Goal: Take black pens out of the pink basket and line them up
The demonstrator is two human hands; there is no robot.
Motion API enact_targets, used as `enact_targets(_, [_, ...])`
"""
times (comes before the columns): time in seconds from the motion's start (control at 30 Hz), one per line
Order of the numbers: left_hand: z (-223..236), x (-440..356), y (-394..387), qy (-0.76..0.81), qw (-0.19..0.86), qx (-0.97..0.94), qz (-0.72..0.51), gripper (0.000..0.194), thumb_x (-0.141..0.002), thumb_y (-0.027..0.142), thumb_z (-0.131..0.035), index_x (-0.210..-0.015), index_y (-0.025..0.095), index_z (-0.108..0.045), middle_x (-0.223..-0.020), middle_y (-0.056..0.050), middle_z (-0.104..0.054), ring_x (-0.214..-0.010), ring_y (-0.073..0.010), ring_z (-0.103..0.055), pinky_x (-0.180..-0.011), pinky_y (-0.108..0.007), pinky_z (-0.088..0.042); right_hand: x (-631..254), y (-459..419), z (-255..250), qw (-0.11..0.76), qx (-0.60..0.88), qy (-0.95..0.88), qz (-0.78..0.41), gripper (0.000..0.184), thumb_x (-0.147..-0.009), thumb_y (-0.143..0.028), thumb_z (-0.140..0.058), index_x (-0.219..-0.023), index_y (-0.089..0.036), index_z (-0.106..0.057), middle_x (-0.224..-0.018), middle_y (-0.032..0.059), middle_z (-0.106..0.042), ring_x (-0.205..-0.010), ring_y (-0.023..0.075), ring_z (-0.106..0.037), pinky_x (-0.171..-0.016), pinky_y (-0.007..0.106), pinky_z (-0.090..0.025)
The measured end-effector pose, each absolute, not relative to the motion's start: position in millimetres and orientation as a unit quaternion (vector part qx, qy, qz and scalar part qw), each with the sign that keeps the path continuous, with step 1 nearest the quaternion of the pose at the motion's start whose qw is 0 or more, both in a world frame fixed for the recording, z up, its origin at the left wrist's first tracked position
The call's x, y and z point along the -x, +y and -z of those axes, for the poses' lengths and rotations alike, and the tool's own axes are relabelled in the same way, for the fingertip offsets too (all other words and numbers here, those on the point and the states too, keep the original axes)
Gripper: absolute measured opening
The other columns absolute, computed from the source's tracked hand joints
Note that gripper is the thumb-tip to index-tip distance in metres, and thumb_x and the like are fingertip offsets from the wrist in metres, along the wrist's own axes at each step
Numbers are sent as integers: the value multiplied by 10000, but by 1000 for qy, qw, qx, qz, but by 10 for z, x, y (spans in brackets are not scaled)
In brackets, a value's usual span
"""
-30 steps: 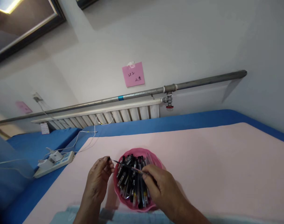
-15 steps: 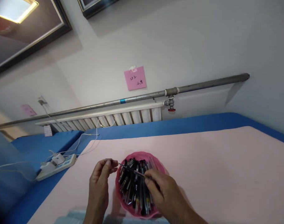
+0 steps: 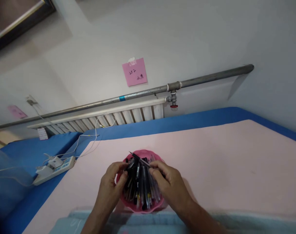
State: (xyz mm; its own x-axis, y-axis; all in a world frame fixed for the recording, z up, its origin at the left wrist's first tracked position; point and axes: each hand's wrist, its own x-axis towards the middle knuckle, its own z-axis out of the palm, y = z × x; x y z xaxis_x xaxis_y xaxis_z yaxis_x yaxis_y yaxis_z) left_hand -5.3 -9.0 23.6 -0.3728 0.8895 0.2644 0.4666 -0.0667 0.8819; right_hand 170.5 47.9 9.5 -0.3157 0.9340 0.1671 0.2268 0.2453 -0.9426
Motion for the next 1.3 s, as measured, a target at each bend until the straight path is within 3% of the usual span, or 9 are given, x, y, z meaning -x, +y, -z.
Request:
enact_targets(0.2, [-271,-5,-264,701,241,-626,-244,198,-592,87,-531,-551,254,-629,-568,-10,-593,-523,-159,-487,-533,-245,-273,-1696,472,-95,408,427,-672,-448,209,-770,-316,-458,-785,-204,-634,-715,-12,-653,-688,158,-595,-640,248,-472])
enact_targets(0.3, [-257,-74,-296,736,210,-604,-224,178,-569,96,-556,-493,249,-604,-498,-9,-550,-444,-147,-431,-524,-260,-243,-1692,473,-82,408,425,-670,-452,211,-778,-310,-452,-802,-204,-633,-704,-16,-634,-676,153,-578,-622,243,-460])
enact_targets(0.5, [-229,-146,-240,765,213,-557,-244,205,-531,74,-578,-404,232,-546,-411,20,-405,-406,-148,-396,-582,-326,-308,-1691,474,-85,408,424,-664,-461,197,-780,-290,-452,-797,-198,-626,-655,-29,-580,-621,133,-530,-581,232,-428])
enact_targets(0.63, [-246,-149,-249,780,181,-577,-162,180,-564,83,-547,-467,226,-596,-452,-41,-517,-458,-205,-506,-570,-345,-343,-1691,461,-104,402,420,-660,-476,194,-786,-294,-453,-793,-204,-624,-641,-36,-571,-589,122,-517,-566,229,-420])
enact_targets(0.73, [-277,-157,-237,787,156,-596,-27,183,-615,100,-511,-629,208,-657,-605,-112,-650,-583,-249,-607,-571,-328,-380,-1693,453,-101,393,420,-655,-491,186,-781,-300,-463,-799,-203,-621,-643,-32,-581,-564,119,-512,-546,228,-416])
enact_targets(0.87, [-324,-163,-208,773,146,-609,103,264,-679,115,-451,-819,195,-660,-789,-131,-704,-725,-257,-653,-598,-307,-412,-1692,456,-87,390,421,-654,-493,179,-782,-299,-472,-813,-207,-622,-682,-24,-604,-594,126,-529,-562,233,-420])
enact_targets(1.17, [-360,-89,-190,775,152,-609,71,284,-793,264,-382,-827,196,-655,-853,-137,-697,-795,-267,-639,-657,-326,-418,-1695,447,-123,400,409,-667,-478,178,-779,-283,-468,-791,-211,-630,-705,-23,-629,-681,145,-569,-647,247,-440])
enact_targets(1.3, [-350,-101,-196,763,154,-627,37,259,-740,206,-423,-723,194,-681,-816,-150,-698,-767,-270,-641,-662,-337,-420,-1694,446,-122,403,406,-669,-474,185,-781,-270,-461,-793,-209,-636,-727,-17,-644,-712,154,-586,-661,246,-446])
